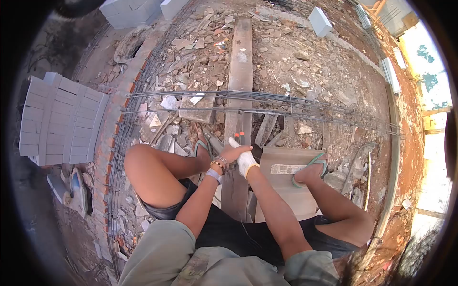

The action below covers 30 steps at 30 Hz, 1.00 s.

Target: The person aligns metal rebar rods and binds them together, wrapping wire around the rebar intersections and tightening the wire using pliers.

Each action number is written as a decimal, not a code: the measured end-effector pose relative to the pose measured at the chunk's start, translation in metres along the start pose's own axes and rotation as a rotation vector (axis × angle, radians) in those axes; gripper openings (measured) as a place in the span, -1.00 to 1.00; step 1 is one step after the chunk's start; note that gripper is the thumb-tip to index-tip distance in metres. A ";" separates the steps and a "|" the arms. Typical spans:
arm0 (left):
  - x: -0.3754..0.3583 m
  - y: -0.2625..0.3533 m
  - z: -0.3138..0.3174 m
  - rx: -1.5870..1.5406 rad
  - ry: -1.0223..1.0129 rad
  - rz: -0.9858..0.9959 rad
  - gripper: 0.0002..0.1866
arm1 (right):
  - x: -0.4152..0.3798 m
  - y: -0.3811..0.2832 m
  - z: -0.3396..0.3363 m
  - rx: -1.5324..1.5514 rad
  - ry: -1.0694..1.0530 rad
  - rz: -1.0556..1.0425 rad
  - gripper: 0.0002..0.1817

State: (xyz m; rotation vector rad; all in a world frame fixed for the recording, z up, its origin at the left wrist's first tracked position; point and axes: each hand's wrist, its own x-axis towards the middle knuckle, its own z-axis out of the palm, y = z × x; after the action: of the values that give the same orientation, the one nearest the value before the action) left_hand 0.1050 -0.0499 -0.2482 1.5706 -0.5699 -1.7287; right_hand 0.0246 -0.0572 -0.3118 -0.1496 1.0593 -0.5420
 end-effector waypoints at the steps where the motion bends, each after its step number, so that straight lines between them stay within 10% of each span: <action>1: -0.003 0.002 0.000 0.017 0.068 -0.012 -0.18 | 0.008 0.004 -0.004 0.015 -0.016 -0.006 -0.59; 6: 0.009 -0.019 -0.007 0.114 0.329 -0.053 -0.17 | 0.024 0.012 -0.004 0.121 0.035 -0.003 -0.57; 12: -0.004 -0.013 0.015 -0.015 0.250 -0.023 -0.27 | -0.031 -0.019 -0.016 -0.483 -0.154 -0.211 -0.49; 15: 0.015 -0.066 -0.004 -0.215 0.224 -0.142 -0.37 | -0.109 -0.065 0.003 -0.708 -0.184 0.175 -0.43; 24: -0.016 -0.054 -0.011 -0.483 0.087 0.060 -0.67 | -0.147 -0.067 -0.016 -0.555 -0.393 0.238 -0.44; 30: -0.043 -0.035 0.008 -0.011 0.323 0.170 -0.64 | -0.145 -0.068 -0.026 -0.704 -0.339 0.133 -0.50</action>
State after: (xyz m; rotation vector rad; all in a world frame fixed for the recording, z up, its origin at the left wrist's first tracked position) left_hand 0.0899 0.0039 -0.2447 1.6973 -0.5130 -1.3169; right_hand -0.0757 -0.0408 -0.1847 -0.7575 0.8794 0.0010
